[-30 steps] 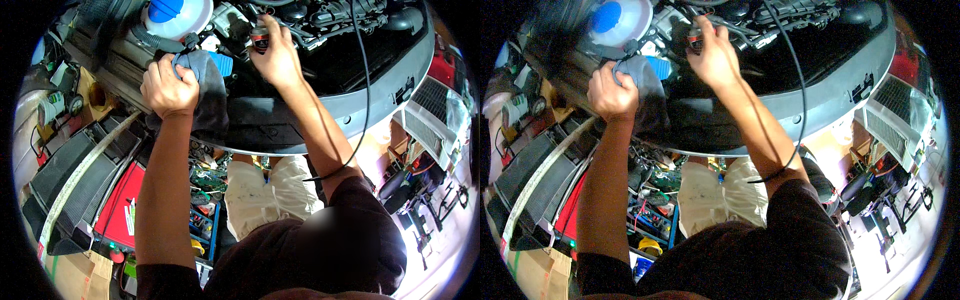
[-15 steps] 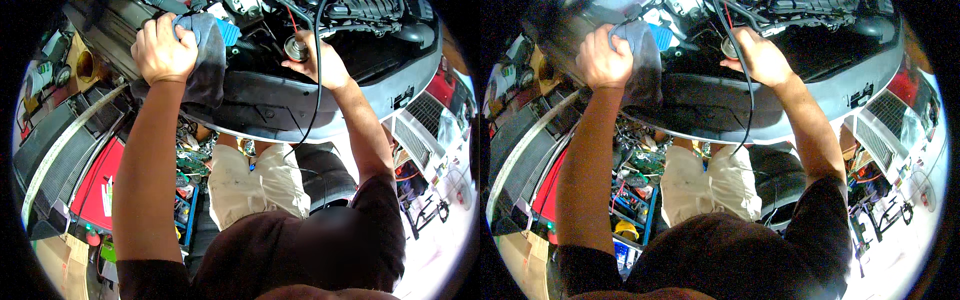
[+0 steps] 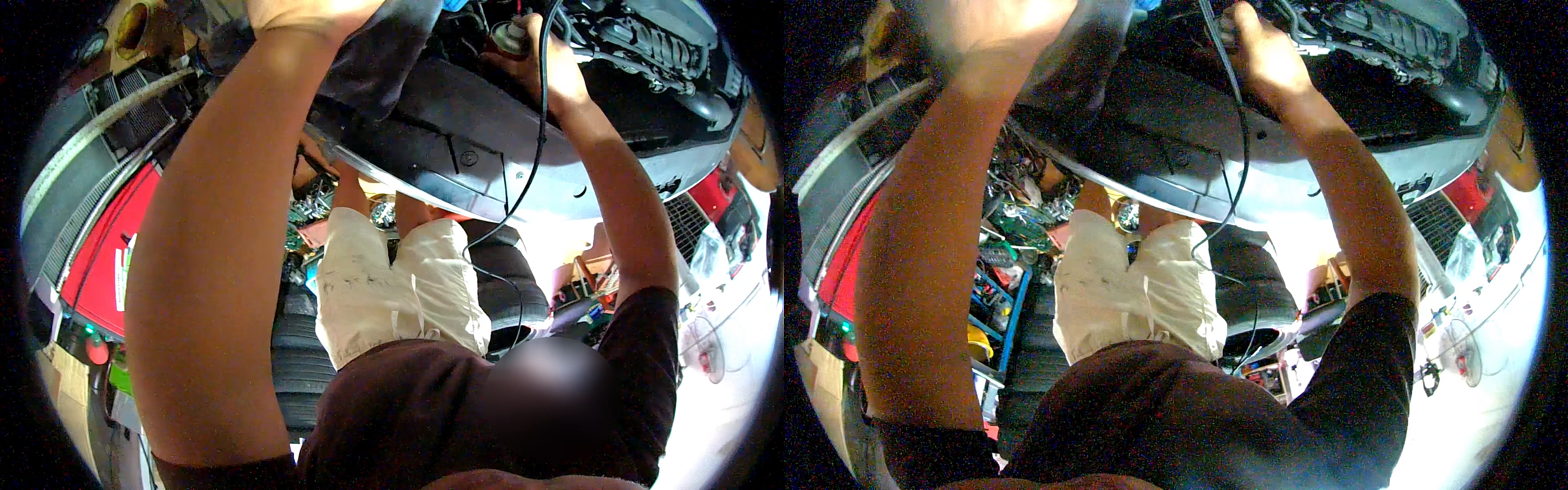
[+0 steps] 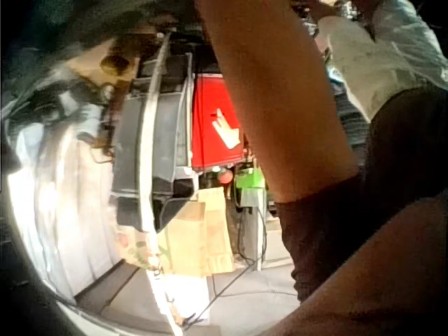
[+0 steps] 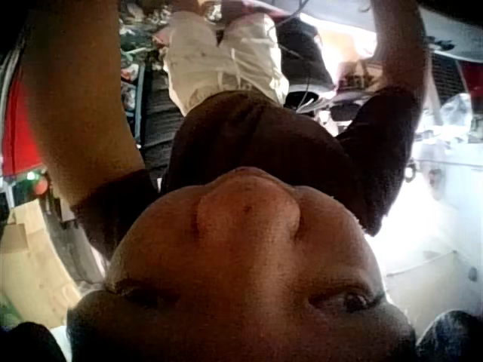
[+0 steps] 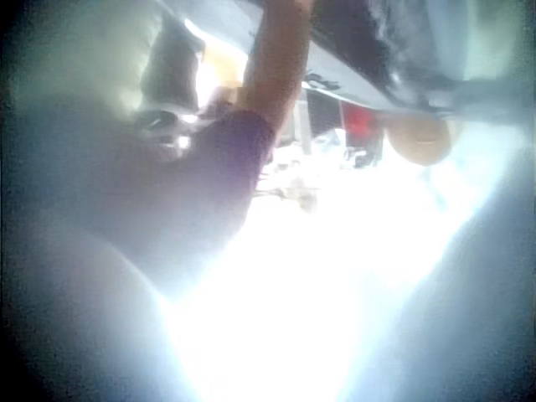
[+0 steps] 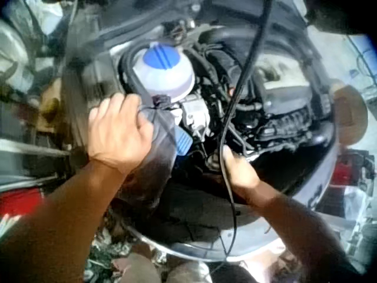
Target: The person wipes components in a car engine bay with a cloth, applies spray from a can to specific parts, and handles electrical connectors and wiring by hand.
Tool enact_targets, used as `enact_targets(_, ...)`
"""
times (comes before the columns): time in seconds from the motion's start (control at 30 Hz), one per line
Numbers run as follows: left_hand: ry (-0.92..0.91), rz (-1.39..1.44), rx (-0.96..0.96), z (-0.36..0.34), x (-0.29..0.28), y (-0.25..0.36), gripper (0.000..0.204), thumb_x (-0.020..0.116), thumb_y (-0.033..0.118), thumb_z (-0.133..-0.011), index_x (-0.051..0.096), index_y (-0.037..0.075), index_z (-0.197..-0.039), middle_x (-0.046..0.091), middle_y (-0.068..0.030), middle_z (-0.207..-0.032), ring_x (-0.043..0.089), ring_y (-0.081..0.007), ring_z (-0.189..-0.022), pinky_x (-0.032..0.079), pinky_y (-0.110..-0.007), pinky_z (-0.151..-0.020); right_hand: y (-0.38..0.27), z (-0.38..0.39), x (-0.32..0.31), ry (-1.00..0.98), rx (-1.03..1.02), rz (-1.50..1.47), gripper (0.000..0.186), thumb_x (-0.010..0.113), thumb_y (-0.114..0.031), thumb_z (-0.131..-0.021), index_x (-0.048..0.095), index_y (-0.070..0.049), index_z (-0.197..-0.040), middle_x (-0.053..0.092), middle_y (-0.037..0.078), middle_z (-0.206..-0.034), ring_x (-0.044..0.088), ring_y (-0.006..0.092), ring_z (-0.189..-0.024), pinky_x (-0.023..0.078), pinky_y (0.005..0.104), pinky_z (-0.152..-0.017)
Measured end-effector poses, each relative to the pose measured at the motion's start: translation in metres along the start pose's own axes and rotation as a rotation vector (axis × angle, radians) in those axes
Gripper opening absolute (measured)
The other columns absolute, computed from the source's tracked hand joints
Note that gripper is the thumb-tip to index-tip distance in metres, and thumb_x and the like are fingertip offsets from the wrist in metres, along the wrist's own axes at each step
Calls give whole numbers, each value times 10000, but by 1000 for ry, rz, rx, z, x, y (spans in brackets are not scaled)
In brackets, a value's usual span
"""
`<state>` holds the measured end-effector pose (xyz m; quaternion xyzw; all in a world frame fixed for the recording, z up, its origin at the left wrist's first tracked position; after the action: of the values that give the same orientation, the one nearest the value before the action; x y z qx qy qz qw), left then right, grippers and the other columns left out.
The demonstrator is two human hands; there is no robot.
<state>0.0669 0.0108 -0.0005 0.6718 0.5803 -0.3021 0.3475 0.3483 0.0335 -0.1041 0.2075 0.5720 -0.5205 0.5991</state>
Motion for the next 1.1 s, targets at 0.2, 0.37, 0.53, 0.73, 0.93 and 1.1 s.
enact_targets(0.2, -3, -9, -89, 6, -3, -8, 221, 623, 210, -845, 683, 72, -1006, 647, -120, -973, 629, -314, -977, 469, -449, -884, -17, -15, 9, -52, -10, 67, 748, 885, -497, -815, 535, -43, -1296, 718, 225, -1214, 731, 356, -1094, 587, 423, -934)
enact_targets(0.37, 6, 88, -106, 9, -7, -10, 153, 629, 219, -854, 679, 88, -915, 661, -117, -913, 645, -300, -921, 474, -447, -859, -20, -16, 11, -51, -118, 28, 584, 898, -372, -824, 579, -58, -1198, 741, 200, -1100, 735, 342, -1013, 588, 433, -871)
enact_targets(0.53, 206, 45, -68, 15, -10, -11, 149, 665, 237, -850, 703, 94, -873, 645, -100, -846, 636, -295, -867, 481, -425, -837, -33, -17, 6, -95, -47, 80, 587, 852, -450, -841, 577, -101, -1224, 745, 237, -1096, 719, 444, -1033, 575, 491, -888)
enact_targets(0.73, -7, 31, -125, 9, -9, -13, 150, 663, 249, -869, 698, 104, -887, 638, -88, -841, 636, -266, -867, 475, -414, -829, -41, -13, -5, -99, 247, 34, 635, 853, -501, -829, 581, -126, -1263, 754, 209, -1161, 741, 369, -1093, 580, 435, -958)
enact_targets(0.93, 43, 71, -109, 9, -9, -15, 147, 678, 248, -843, 685, 103, -868, 621, -85, -824, 621, -261, -837, 467, -413, -799, -41, -13, -7, -72, 188, 41, 614, 854, -494, -836, 591, -124, -1249, 753, 216, -1152, 742, 377, -1076, 591, 442, -927)
enact_targets(1.1, 66, 83, -113, 8, -8, -15, 141, 686, 246, -814, 682, 110, -849, 605, -78, -816, 615, -261, -834, 459, -415, -784, -36, -15, -4, -107, 164, 64, 582, 851, -500, -840, 593, -126, -1203, 762, 206, -1106, 747, 380, -1047, 592, 458, -892)
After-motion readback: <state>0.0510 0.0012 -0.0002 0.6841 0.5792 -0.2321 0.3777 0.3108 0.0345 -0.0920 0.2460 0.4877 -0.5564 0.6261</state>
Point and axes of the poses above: each hand's wrist, its own z-axis away from the middle knuckle, its own x-axis out of the palm, y = z × x, the point moved 5 cm from there along -z, towards the middle knuckle
